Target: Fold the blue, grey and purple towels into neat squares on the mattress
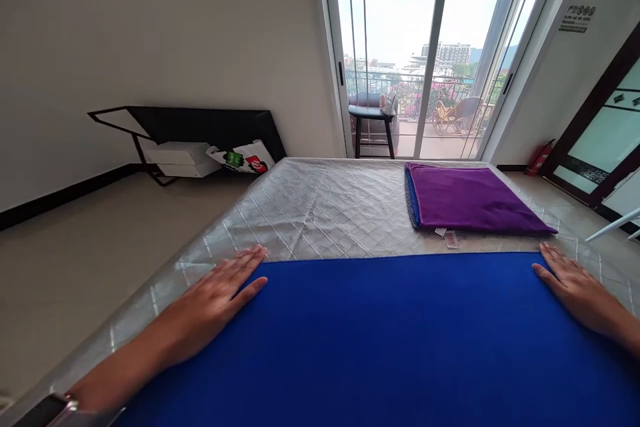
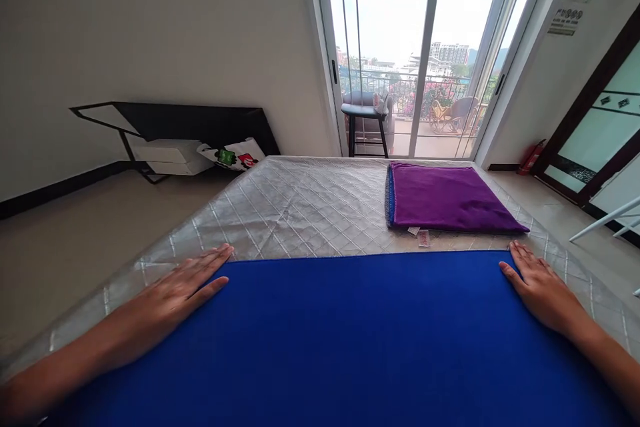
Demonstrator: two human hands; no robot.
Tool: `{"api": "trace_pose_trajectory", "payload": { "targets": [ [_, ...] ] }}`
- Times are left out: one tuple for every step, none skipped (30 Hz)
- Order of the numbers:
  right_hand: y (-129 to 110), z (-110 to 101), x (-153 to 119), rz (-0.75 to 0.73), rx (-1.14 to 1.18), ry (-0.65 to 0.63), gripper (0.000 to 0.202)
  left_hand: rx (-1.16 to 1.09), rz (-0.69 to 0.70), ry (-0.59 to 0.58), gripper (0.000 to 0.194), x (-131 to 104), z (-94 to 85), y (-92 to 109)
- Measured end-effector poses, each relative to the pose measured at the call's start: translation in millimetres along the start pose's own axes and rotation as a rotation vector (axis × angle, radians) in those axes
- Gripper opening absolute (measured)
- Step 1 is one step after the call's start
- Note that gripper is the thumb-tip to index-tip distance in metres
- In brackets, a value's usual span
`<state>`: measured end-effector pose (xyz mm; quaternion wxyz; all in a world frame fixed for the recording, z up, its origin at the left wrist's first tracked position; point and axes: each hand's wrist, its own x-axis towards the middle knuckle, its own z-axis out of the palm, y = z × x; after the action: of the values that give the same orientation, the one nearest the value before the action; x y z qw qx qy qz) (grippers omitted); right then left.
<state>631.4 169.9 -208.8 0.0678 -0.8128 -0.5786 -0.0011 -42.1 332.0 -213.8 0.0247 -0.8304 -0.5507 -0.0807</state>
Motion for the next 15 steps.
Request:
{"api": "trace_pose_trajectory", "payload": {
  "targets": [
    [-1,-1,0,-0.002,-0.002,0.004,0.082,-0.023,0.022,-0.033,0.062,0,-2.6,3],
    [-3,-3,-1,-0.006,-0.005,0.005,0.081,-0.049,0.045,-0.063,0.062,1,-5.1,7],
    [-6,-5,-1,-0.009,-0.011,0.000,0.081,-0.066,0.063,-0.085,0.062,1,-7.3,9],
    [-10,-8,-2,-0.009,-0.020,-0.008,0.081,-0.070,0.068,-0.096,0.063,2,-9.4,11],
    [-14,-11,-3,-0.007,-0.032,-0.018,0.082,-0.066,0.064,-0.104,0.064,3,-11.4,11],
    [-18,-14,-4,-0.005,-0.045,-0.025,0.082,-0.058,0.056,-0.117,0.066,4,-13.8,11],
    [-22,-17,-5,-0.002,-0.058,-0.032,0.081,-0.045,0.048,-0.135,0.067,6,-17.1,11],
    [-27,-20,-6,0.000,-0.068,-0.040,0.081,-0.031,0.042,-0.157,0.069,8,-21.5,10],
    [-31,-22,-6,0.003,-0.074,-0.050,0.080,-0.016,0.033,-0.178,0.070,10,-27.5,11],
    [-35,-25,-7,0.006,-0.077,-0.062,0.079,0.001,0.014,-0.193,0.071,13,-35.0,15],
    [-38,-27,-7,0.008,-0.075,-0.073,0.078,0.018,-0.018,-0.199,0.072,16,-43.8,22],
    [-41,-28,-8,0.011,-0.071,-0.081,0.078,0.034,-0.058,-0.190,0.073,19,-53.3,34],
    [-44,-30,-8,0.012,-0.064,-0.084,0.078,0.046,-0.091,-0.168,0.072,22,-62.6,53],
    [-46,-31,-9,0.012,-0.056,-0.082,0.078,0.054,-0.122,-0.139,0.070,25,-70.9,78],
    [-49,-33,-10,0.014,-0.048,-0.082,0.078,0.048,-0.096,-0.103,0.066,28,-77.1,110]
  ]
}}
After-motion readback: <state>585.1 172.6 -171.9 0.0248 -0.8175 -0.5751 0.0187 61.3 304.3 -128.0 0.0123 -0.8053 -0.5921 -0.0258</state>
